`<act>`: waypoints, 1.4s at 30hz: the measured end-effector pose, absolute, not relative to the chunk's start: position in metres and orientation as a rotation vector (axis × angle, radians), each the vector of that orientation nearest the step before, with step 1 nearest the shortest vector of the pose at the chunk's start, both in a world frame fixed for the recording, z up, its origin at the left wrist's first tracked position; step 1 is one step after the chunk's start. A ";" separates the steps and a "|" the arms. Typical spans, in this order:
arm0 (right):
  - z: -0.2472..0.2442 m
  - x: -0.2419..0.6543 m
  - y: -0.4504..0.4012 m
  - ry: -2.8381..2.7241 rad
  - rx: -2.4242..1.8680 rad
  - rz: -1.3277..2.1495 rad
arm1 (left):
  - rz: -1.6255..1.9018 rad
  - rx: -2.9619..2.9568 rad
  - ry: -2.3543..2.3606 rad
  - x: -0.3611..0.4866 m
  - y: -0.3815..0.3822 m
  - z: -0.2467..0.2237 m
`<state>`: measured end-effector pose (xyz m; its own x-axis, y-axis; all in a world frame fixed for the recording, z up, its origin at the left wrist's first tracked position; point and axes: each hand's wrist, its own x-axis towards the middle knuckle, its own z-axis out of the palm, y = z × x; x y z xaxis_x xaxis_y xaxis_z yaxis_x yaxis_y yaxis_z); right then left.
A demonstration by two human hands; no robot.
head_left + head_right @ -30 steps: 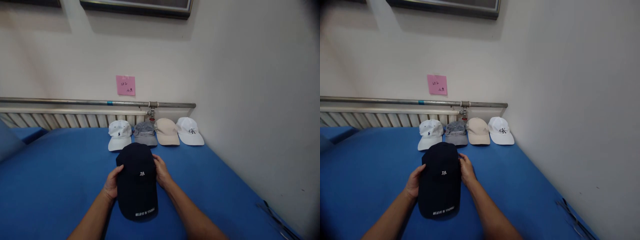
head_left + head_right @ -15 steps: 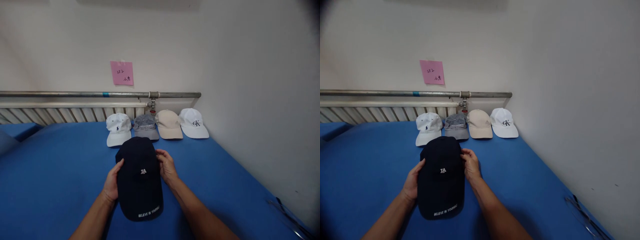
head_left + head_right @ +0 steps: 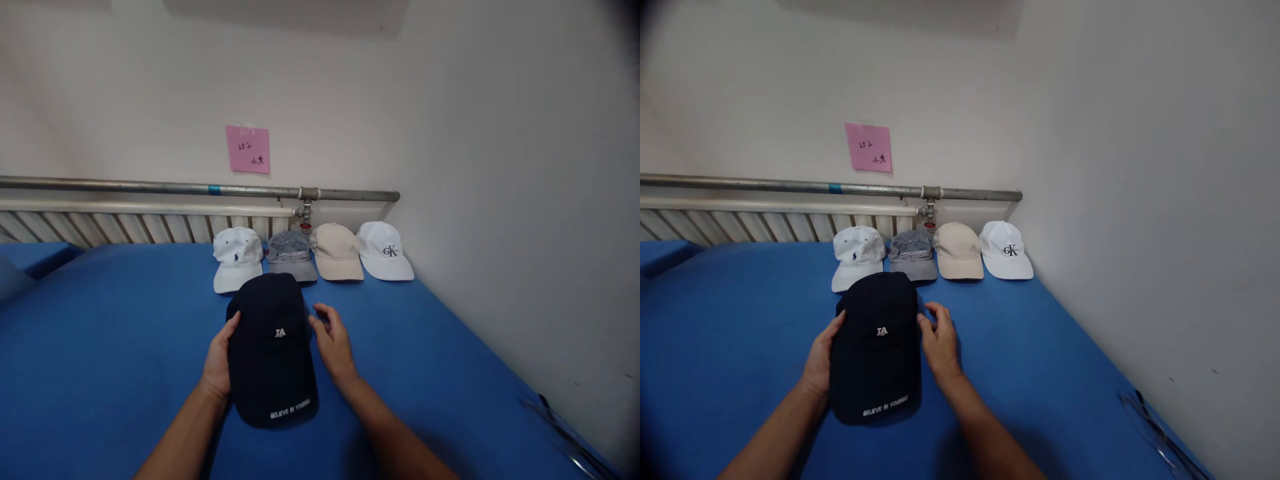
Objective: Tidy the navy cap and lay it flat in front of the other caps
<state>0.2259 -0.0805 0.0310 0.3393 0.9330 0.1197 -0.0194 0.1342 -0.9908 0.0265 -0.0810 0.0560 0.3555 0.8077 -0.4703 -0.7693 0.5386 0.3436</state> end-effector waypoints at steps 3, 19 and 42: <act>0.043 0.219 -0.108 -1.477 -1.160 0.405 | 1.044 0.075 0.667 0.027 -0.081 0.057; 0.058 0.208 -0.141 -1.971 -1.210 -0.063 | 1.073 0.090 0.700 0.031 -0.085 0.053; 0.054 0.203 -0.139 -1.935 -1.232 -0.033 | 0.882 0.053 0.452 0.029 -0.088 0.046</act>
